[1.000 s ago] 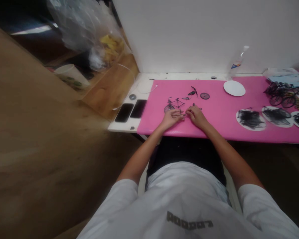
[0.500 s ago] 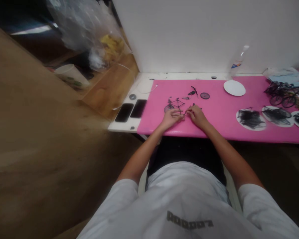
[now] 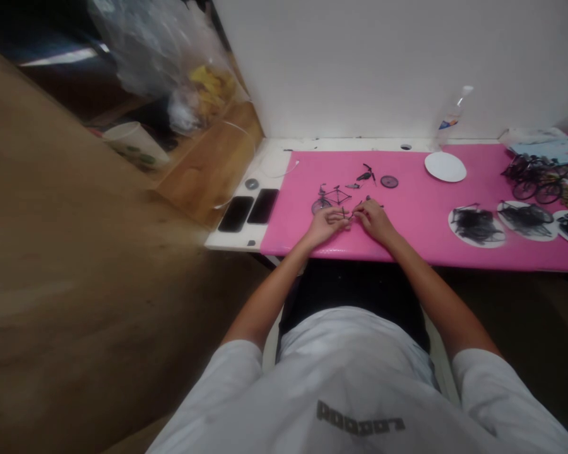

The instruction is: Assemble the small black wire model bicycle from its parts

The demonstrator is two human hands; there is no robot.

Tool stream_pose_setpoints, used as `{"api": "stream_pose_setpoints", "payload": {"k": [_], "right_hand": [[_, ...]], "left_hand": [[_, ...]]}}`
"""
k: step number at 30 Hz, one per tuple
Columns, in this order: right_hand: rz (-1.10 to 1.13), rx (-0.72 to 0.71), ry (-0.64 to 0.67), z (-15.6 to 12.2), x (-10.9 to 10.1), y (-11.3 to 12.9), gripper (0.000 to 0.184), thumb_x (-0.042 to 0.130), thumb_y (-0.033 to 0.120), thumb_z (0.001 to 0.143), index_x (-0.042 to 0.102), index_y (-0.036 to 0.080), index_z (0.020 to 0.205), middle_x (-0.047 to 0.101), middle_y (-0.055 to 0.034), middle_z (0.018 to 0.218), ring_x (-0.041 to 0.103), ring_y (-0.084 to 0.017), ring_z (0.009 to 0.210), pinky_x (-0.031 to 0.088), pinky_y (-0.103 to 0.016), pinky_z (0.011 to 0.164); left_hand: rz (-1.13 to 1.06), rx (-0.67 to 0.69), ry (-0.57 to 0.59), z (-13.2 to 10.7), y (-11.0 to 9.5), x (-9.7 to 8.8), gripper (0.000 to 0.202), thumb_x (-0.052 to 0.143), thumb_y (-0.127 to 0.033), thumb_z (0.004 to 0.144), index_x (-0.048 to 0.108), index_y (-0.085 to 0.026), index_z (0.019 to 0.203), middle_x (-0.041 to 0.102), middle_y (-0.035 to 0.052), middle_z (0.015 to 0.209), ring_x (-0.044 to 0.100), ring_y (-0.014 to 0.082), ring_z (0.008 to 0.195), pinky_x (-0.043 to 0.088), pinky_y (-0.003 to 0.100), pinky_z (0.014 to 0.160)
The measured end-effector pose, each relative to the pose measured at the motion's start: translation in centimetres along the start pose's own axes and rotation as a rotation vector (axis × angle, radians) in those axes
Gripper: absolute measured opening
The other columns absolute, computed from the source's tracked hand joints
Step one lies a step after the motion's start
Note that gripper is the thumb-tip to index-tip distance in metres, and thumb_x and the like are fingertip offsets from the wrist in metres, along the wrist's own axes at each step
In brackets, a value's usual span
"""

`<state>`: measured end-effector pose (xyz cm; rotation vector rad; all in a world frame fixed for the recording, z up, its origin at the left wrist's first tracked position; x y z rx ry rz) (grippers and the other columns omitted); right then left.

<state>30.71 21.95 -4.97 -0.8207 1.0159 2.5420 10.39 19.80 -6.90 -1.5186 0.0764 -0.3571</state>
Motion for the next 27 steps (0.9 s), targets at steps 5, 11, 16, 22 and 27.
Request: {"api": "stream_pose_setpoints", "payload": {"k": [5, 11, 16, 22, 27], "right_hand": [[0.006, 0.03, 0.02, 0.02, -0.05, 0.1, 0.013, 0.063, 0.029, 0.107, 0.072, 0.027, 0.099, 0.077, -0.0081, 0.099, 0.066, -0.031, 0.101, 0.05, -0.061, 0.113], [0.012, 0.044, 0.023, 0.05, -0.15, 0.33, 0.014, 0.061, 0.031, 0.107, 0.072, 0.027, 0.099, 0.076, -0.0081, 0.099, 0.065, -0.031, 0.1, 0.051, -0.061, 0.113], [0.009, 0.034, 0.022, 0.07, -0.15, 0.32, 0.015, 0.061, 0.032, 0.107, 0.072, 0.027, 0.099, 0.077, -0.0074, 0.099, 0.065, -0.031, 0.1, 0.05, -0.061, 0.115], [0.01, 0.028, 0.017, 0.05, -0.06, 0.21, 0.013, 0.062, 0.029, 0.106, 0.072, 0.027, 0.099, 0.077, -0.0083, 0.099, 0.066, -0.031, 0.1, 0.051, -0.06, 0.112], [0.01, 0.027, 0.013, 0.0, -0.11, 0.32, 0.013, 0.062, 0.03, 0.107, 0.072, 0.027, 0.1, 0.076, -0.0075, 0.099, 0.066, -0.03, 0.099, 0.05, -0.06, 0.115]], "left_hand": [[0.026, 0.013, 0.007, 0.1, 0.13, -0.05, 0.066, 0.103, -0.046, 0.074, 0.075, -0.009, 0.12, 0.084, 0.0165, 0.098, 0.085, 0.025, 0.083, 0.071, 0.045, 0.093], [0.01, 0.023, 0.015, 0.16, 0.36, -0.12, 0.068, 0.104, -0.048, 0.071, 0.075, -0.009, 0.117, 0.084, 0.0178, 0.105, 0.085, 0.0249, 0.083, 0.072, 0.046, 0.092], [-0.008, 0.03, 0.025, 0.25, 0.44, -0.06, 0.071, 0.105, -0.051, 0.068, 0.074, -0.009, 0.116, 0.084, 0.018, 0.106, 0.085, 0.0248, 0.082, 0.072, 0.046, 0.09], [0.007, 0.028, 0.025, 0.39, 0.53, -0.09, 0.071, 0.104, -0.05, 0.069, 0.075, -0.008, 0.119, 0.084, 0.0162, 0.098, 0.085, 0.0256, 0.082, 0.071, 0.046, 0.09], [0.012, 0.027, 0.028, 0.42, 0.56, -0.11, 0.067, 0.104, -0.049, 0.07, 0.075, -0.01, 0.117, 0.084, 0.0151, 0.098, 0.085, 0.0249, 0.081, 0.071, 0.046, 0.09]]}}
Point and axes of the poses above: each hand's wrist, its own z-axis towards the middle knuckle, its own x-axis out of the palm, y = z × x, the point moved 4 cm from there along z, towards the middle knuckle
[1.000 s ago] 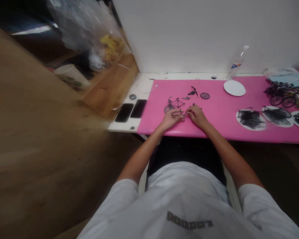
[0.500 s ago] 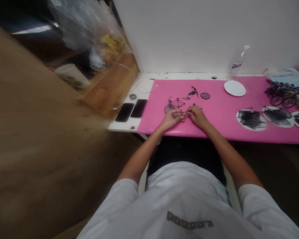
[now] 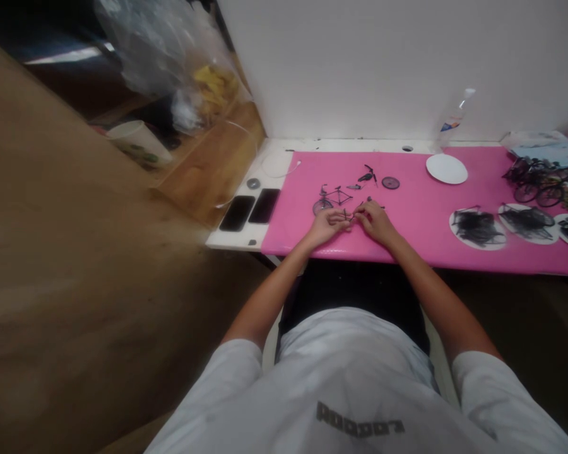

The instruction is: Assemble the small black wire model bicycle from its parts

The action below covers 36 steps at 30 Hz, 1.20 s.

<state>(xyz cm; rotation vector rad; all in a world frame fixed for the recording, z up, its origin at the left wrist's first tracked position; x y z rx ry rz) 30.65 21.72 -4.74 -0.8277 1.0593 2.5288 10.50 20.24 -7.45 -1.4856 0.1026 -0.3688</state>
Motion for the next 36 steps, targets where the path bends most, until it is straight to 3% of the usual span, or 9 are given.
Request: {"api": "stream_pose_setpoints", "payload": {"k": [6, 12, 18, 26, 36], "right_hand": [[0.012, 0.025, 0.011, 0.01, -0.15, -0.14, 0.013, 0.061, 0.032, 0.108, 0.072, 0.027, 0.101, 0.075, -0.0075, 0.098, 0.065, -0.029, 0.098, 0.054, -0.055, 0.105], [0.021, 0.028, 0.018, 0.07, 0.02, -0.52, 0.015, 0.06, 0.032, 0.108, 0.071, 0.026, 0.1, 0.076, -0.0073, 0.098, 0.065, -0.029, 0.097, 0.053, -0.052, 0.102], [0.029, 0.06, 0.029, 0.09, 0.0, -0.74, 0.014, 0.06, 0.028, 0.107, 0.071, 0.026, 0.099, 0.076, -0.0073, 0.099, 0.067, -0.029, 0.099, 0.053, -0.05, 0.101], [0.05, 0.056, 0.018, 0.12, -0.11, -0.62, 0.013, 0.061, 0.028, 0.105, 0.072, 0.026, 0.098, 0.077, -0.0073, 0.1, 0.067, -0.028, 0.097, 0.055, -0.049, 0.097], [0.037, 0.065, 0.027, 0.09, 0.11, -0.75, 0.014, 0.06, 0.031, 0.107, 0.071, 0.027, 0.101, 0.076, -0.0083, 0.101, 0.068, -0.03, 0.099, 0.055, -0.05, 0.097]], "left_hand": [[0.005, 0.004, -0.005, -0.09, -0.18, 0.03, 0.067, 0.104, -0.05, 0.069, 0.076, -0.01, 0.114, 0.083, 0.0159, 0.103, 0.085, 0.0253, 0.083, 0.071, 0.048, 0.091], [-0.015, 0.017, 0.002, -0.13, -0.25, 0.23, 0.068, 0.104, -0.052, 0.067, 0.076, -0.01, 0.112, 0.082, 0.0186, 0.118, 0.084, 0.0228, 0.082, 0.071, 0.046, 0.092], [-0.026, 0.017, -0.003, -0.13, -0.12, 0.36, 0.064, 0.104, -0.048, 0.07, 0.076, -0.01, 0.113, 0.082, 0.0191, 0.119, 0.085, 0.0247, 0.09, 0.071, 0.045, 0.093], [-0.004, 0.025, 0.009, -0.06, -0.1, 0.3, 0.055, 0.102, -0.041, 0.075, 0.077, -0.011, 0.114, 0.084, 0.0124, 0.102, 0.085, 0.0223, 0.084, 0.071, 0.042, 0.091], [-0.055, 0.005, 0.004, -0.22, -0.07, 0.36, 0.062, 0.102, -0.044, 0.076, 0.075, -0.01, 0.119, 0.083, 0.0135, 0.098, 0.085, 0.024, 0.086, 0.071, 0.041, 0.089]]}}
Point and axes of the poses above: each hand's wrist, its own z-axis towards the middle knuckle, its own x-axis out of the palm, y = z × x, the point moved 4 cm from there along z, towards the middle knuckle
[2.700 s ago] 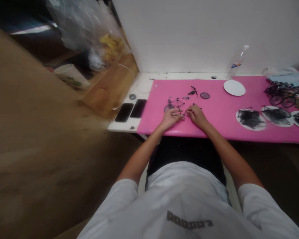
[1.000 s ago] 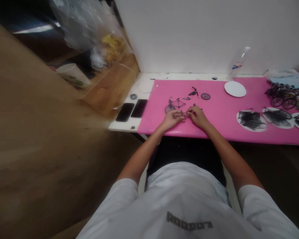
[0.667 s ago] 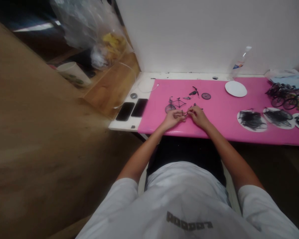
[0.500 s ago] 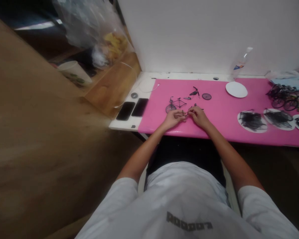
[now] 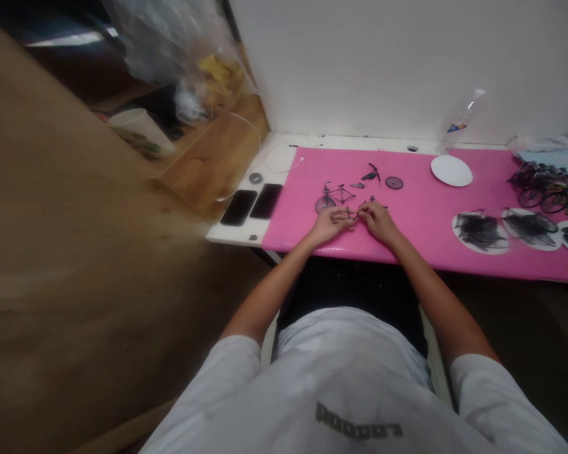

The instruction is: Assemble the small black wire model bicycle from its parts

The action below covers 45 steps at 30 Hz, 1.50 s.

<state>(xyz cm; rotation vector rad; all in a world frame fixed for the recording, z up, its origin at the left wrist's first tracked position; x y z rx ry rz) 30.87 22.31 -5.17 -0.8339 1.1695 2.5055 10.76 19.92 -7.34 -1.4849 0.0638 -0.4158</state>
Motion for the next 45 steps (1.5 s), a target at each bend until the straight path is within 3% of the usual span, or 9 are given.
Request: {"api": "stream_pose_setpoints", "payload": {"k": [10, 18, 25, 30, 36, 45], "right_hand": [[0.002, 0.009, 0.01, 0.1, 0.1, -0.1, 0.018, 0.055, 0.033, 0.11, 0.069, 0.026, 0.101, 0.076, -0.0084, 0.101, 0.067, -0.029, 0.099, 0.053, -0.047, 0.097], [0.014, 0.043, -0.061, 0.0, 0.0, 0.0, 0.019, 0.058, 0.037, 0.11, 0.07, 0.025, 0.103, 0.074, -0.0091, 0.1, 0.065, -0.028, 0.098, 0.053, -0.044, 0.093], [-0.009, 0.056, -0.038, 0.0, -0.1, 0.0, 0.015, 0.064, 0.035, 0.107, 0.073, 0.024, 0.102, 0.074, -0.0089, 0.098, 0.064, -0.028, 0.093, 0.054, -0.044, 0.091], [-0.008, 0.045, -0.036, -0.1, 0.0, -0.2, 0.015, 0.063, 0.033, 0.108, 0.074, 0.024, 0.1, 0.076, -0.009, 0.1, 0.067, -0.028, 0.096, 0.054, -0.045, 0.093], [-0.012, 0.032, -0.029, -0.2, 0.1, -0.6, 0.015, 0.063, 0.033, 0.107, 0.074, 0.024, 0.101, 0.077, -0.0096, 0.1, 0.068, -0.028, 0.095, 0.054, -0.046, 0.091], [-0.004, 0.041, -0.018, -0.3, -0.1, -0.4, 0.013, 0.064, 0.032, 0.106, 0.072, 0.025, 0.099, 0.075, -0.0088, 0.1, 0.067, -0.028, 0.094, 0.054, -0.045, 0.091]], "left_hand": [[-0.006, -0.033, -0.004, 0.2, 0.3, -0.2, 0.066, 0.1, -0.042, 0.081, 0.071, -0.007, 0.128, 0.085, 0.0179, 0.099, 0.086, 0.0249, 0.085, 0.07, 0.041, 0.089], [0.007, -0.102, -0.11, -0.1, -0.3, 0.0, 0.042, 0.09, -0.029, 0.093, 0.068, -0.009, 0.121, 0.085, 0.0196, 0.1, 0.084, 0.0202, 0.072, 0.064, 0.025, 0.064], [0.067, -0.127, -0.125, 0.0, -0.4, 0.1, 0.044, 0.088, -0.03, 0.095, 0.07, -0.007, 0.128, 0.085, 0.0192, 0.101, 0.083, 0.0179, 0.071, 0.061, 0.022, 0.062], [0.069, -0.09, -0.059, 0.1, 0.4, 0.0, 0.052, 0.092, -0.04, 0.091, 0.077, -0.004, 0.125, 0.085, 0.0213, 0.107, 0.084, 0.0197, 0.078, 0.069, 0.031, 0.076], [0.128, 0.007, 0.048, -0.2, 0.2, 0.5, 0.058, 0.093, -0.052, 0.088, 0.081, -0.007, 0.123, 0.085, 0.021, 0.116, 0.084, 0.0198, 0.086, 0.069, 0.038, 0.092], [0.204, 0.025, 0.085, -0.4, -0.3, 0.6, 0.059, 0.092, -0.051, 0.089, 0.081, -0.008, 0.127, 0.086, 0.018, 0.107, 0.083, 0.02, 0.089, 0.066, 0.038, 0.095]]}}
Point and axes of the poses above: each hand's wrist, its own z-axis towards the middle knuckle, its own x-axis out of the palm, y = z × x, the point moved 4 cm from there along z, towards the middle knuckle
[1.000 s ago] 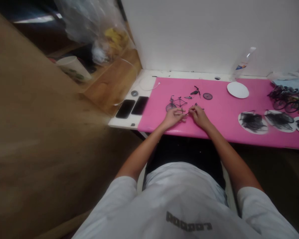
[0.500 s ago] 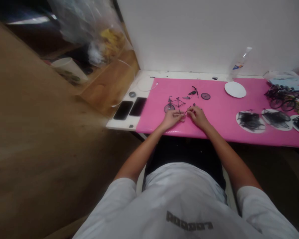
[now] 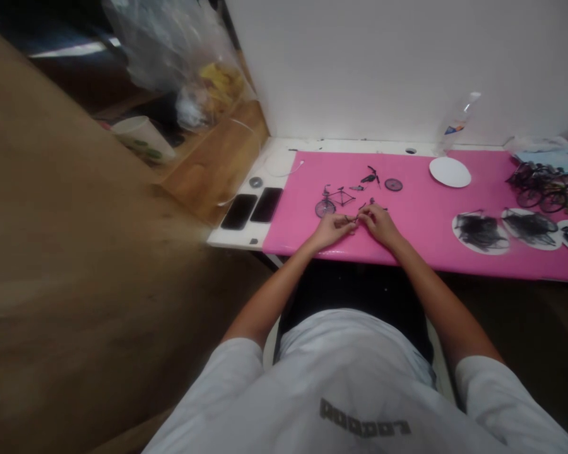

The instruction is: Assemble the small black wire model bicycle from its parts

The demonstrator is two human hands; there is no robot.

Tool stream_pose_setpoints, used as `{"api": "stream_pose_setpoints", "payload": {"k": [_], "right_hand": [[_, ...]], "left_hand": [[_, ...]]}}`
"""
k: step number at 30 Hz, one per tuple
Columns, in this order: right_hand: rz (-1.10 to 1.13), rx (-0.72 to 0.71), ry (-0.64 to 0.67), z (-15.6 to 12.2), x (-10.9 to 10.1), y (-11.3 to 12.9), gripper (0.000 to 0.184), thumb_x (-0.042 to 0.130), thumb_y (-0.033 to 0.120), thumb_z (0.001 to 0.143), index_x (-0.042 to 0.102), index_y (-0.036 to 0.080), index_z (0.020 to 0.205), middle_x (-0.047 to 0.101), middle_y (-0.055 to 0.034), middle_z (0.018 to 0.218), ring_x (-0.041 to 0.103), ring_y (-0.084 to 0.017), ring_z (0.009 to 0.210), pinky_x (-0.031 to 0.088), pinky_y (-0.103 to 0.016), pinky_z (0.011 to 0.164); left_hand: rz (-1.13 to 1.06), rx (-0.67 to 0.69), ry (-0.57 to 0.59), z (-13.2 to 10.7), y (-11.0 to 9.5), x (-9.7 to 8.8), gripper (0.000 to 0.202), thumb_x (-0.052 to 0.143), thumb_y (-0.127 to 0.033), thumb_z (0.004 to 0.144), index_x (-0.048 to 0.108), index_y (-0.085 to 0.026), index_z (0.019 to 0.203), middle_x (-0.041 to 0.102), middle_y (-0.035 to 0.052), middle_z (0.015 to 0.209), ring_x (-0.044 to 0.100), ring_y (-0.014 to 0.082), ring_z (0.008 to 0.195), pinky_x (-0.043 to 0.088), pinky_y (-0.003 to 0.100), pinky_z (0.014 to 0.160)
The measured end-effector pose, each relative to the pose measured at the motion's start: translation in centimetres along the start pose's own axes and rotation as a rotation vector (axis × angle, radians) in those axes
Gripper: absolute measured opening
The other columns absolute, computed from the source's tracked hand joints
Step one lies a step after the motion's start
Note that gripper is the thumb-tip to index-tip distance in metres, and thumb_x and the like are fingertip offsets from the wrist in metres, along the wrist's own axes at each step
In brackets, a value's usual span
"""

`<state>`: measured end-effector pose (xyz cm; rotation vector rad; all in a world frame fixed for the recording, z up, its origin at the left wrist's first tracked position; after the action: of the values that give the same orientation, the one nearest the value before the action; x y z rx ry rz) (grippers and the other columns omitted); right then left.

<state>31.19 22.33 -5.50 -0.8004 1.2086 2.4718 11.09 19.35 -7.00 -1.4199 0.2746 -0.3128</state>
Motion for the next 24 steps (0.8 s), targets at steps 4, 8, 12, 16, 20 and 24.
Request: {"api": "stream_pose_setpoints", "payload": {"k": [4, 8, 12, 16, 20, 24], "right_hand": [[0.005, -0.001, 0.008, 0.03, 0.03, 0.14, 0.012, 0.063, 0.031, 0.106, 0.071, 0.025, 0.099, 0.075, -0.0086, 0.1, 0.067, -0.028, 0.095, 0.053, -0.045, 0.092], [0.014, 0.004, 0.017, 0.03, 0.03, 0.35, 0.01, 0.063, 0.029, 0.104, 0.07, 0.025, 0.098, 0.074, -0.0078, 0.098, 0.066, -0.027, 0.092, 0.053, -0.044, 0.091], [0.016, 0.012, 0.009, -0.02, 0.0, 0.49, 0.009, 0.064, 0.03, 0.103, 0.07, 0.025, 0.098, 0.074, -0.0075, 0.097, 0.065, -0.027, 0.09, 0.053, -0.044, 0.089], [0.018, 0.018, 0.012, -0.07, 0.02, 0.48, 0.008, 0.064, 0.03, 0.103, 0.07, 0.025, 0.099, 0.074, -0.0077, 0.097, 0.065, -0.027, 0.092, 0.054, -0.045, 0.09], [0.022, 0.019, 0.017, -0.05, 0.06, 0.33, 0.01, 0.064, 0.033, 0.104, 0.069, 0.026, 0.099, 0.075, -0.0084, 0.099, 0.066, -0.028, 0.095, 0.054, -0.046, 0.092], [0.015, 0.016, 0.011, 0.09, 0.14, 0.23, 0.015, 0.063, 0.036, 0.106, 0.069, 0.026, 0.097, 0.076, -0.009, 0.099, 0.067, -0.029, 0.097, 0.054, -0.047, 0.092]], "left_hand": [[0.013, -0.002, 0.012, -0.15, -0.58, 0.11, 0.061, 0.092, -0.054, 0.088, 0.082, -0.008, 0.127, 0.086, 0.0171, 0.105, 0.082, 0.0198, 0.088, 0.066, 0.037, 0.094], [0.022, 0.003, 0.019, -0.2, -0.77, 0.2, 0.064, 0.092, -0.058, 0.086, 0.082, -0.008, 0.125, 0.086, 0.0172, 0.104, 0.081, 0.0199, 0.087, 0.065, 0.036, 0.092], [0.023, 0.002, 0.015, -0.16, -0.58, 0.15, 0.062, 0.092, -0.058, 0.086, 0.083, -0.008, 0.121, 0.086, 0.0179, 0.105, 0.081, 0.0204, 0.087, 0.065, 0.036, 0.091], [0.014, -0.003, 0.017, -0.16, -0.55, 0.14, 0.062, 0.092, -0.057, 0.087, 0.082, -0.009, 0.124, 0.086, 0.0165, 0.102, 0.081, 0.0207, 0.087, 0.065, 0.037, 0.092], [0.01, 0.007, 0.017, -0.13, -0.64, 0.2, 0.062, 0.092, -0.057, 0.087, 0.082, -0.009, 0.125, 0.086, 0.0157, 0.102, 0.082, 0.0205, 0.088, 0.065, 0.038, 0.094], [0.014, 0.003, 0.003, -0.06, -0.42, 0.2, 0.063, 0.091, -0.056, 0.087, 0.082, -0.008, 0.126, 0.086, 0.0168, 0.102, 0.082, 0.0205, 0.088, 0.065, 0.038, 0.093]]}}
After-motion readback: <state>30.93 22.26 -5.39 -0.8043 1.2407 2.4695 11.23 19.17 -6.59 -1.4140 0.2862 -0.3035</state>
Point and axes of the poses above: each hand's wrist, its own z-axis towards the middle knuckle, its own x-axis out of the palm, y = z × x, the point moved 4 cm from there along z, towards the middle knuckle
